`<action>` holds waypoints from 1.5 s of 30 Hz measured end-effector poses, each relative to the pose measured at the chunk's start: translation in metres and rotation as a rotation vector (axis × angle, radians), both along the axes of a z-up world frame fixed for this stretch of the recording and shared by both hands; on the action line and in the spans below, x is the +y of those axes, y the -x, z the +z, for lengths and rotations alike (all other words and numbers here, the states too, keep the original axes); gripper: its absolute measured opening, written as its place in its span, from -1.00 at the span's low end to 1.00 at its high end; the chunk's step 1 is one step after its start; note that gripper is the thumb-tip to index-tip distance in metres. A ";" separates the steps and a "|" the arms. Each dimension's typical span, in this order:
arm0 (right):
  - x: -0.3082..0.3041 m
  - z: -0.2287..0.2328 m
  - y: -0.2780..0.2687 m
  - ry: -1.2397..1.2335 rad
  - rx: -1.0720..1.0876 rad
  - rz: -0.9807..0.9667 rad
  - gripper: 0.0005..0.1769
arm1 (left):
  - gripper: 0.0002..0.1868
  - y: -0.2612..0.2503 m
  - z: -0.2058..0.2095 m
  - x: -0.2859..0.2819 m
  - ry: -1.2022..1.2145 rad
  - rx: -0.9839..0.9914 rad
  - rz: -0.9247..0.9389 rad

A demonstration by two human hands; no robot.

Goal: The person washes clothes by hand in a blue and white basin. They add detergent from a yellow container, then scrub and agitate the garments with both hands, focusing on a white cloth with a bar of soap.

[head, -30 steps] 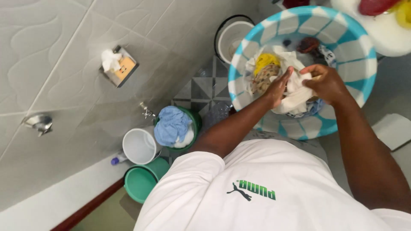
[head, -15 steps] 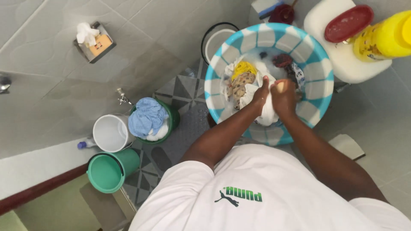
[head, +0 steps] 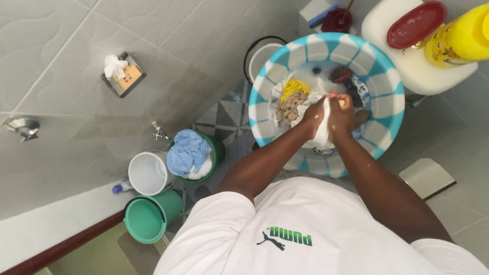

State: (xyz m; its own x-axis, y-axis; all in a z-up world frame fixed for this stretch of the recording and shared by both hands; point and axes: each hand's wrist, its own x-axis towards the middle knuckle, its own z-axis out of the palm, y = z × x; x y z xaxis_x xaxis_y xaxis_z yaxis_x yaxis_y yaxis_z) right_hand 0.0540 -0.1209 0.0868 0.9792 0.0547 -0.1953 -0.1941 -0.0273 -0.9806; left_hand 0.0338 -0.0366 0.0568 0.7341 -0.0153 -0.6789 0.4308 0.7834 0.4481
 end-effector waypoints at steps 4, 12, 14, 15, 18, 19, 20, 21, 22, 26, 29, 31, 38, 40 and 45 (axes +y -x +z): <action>-0.012 -0.028 -0.049 -0.394 0.749 0.050 -0.72 | -0.41 0.013 0.038 0.005 -0.069 -0.222 -0.357; -0.010 -0.035 -0.045 -0.295 0.721 0.305 -0.70 | -0.13 0.013 -0.042 0.040 -0.738 -0.270 -0.502; -0.012 -0.022 -0.043 -0.217 0.651 0.377 -0.69 | -0.04 0.016 -0.084 0.047 -1.278 -0.056 -0.408; -0.011 -0.015 -0.043 -0.173 0.602 0.405 -0.68 | 0.00 0.022 -0.096 0.050 -1.450 0.070 -0.354; -0.003 0.004 -0.035 0.005 0.411 0.492 -0.66 | 0.21 0.036 -0.111 0.050 -0.695 0.036 -0.373; -0.001 0.008 -0.025 0.091 0.327 0.523 -0.66 | 0.28 0.037 -0.107 0.043 -0.276 -0.070 -0.326; -0.003 0.011 -0.015 0.181 0.226 0.553 -0.65 | 0.32 0.034 -0.103 0.034 -0.190 -0.077 -0.247; -0.008 0.012 -0.005 0.270 0.111 0.595 -0.64 | 0.35 0.029 -0.101 0.025 -0.104 -0.085 -0.168; -0.016 0.013 0.003 0.359 0.001 0.632 -0.63 | 0.27 0.025 -0.104 0.020 -0.121 -0.028 -0.111; -0.034 -0.002 0.017 0.539 -0.198 0.725 -0.66 | -0.08 0.008 -0.128 0.007 -0.120 -0.008 0.206; -0.015 -0.026 -0.005 0.512 0.066 0.404 -0.70 | -0.26 -0.003 -0.136 -0.010 -0.241 -0.135 0.344; 0.000 -0.034 -0.027 0.436 0.280 0.296 -0.71 | -0.25 -0.005 -0.139 -0.014 -0.268 -0.120 0.292; -0.001 -0.005 -0.060 0.155 0.461 0.513 -0.72 | -0.23 0.000 -0.137 -0.030 -0.151 -0.097 0.157; -0.006 0.004 -0.046 0.317 0.196 0.580 -0.71 | -0.22 -0.005 -0.141 -0.028 -0.131 -0.064 0.169; -0.014 -0.002 -0.003 0.665 -0.427 0.587 -0.69 | -0.18 -0.030 -0.151 -0.016 0.000 -0.075 0.383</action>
State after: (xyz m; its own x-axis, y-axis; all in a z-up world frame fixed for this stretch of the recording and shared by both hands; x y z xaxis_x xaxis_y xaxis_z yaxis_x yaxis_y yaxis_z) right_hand 0.0573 -0.1347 0.0851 0.8273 0.5617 0.0014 0.3934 -0.5776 -0.7153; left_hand 0.0635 -0.0526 -0.0938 0.7344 0.2696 -0.6229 0.0733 0.8809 0.4676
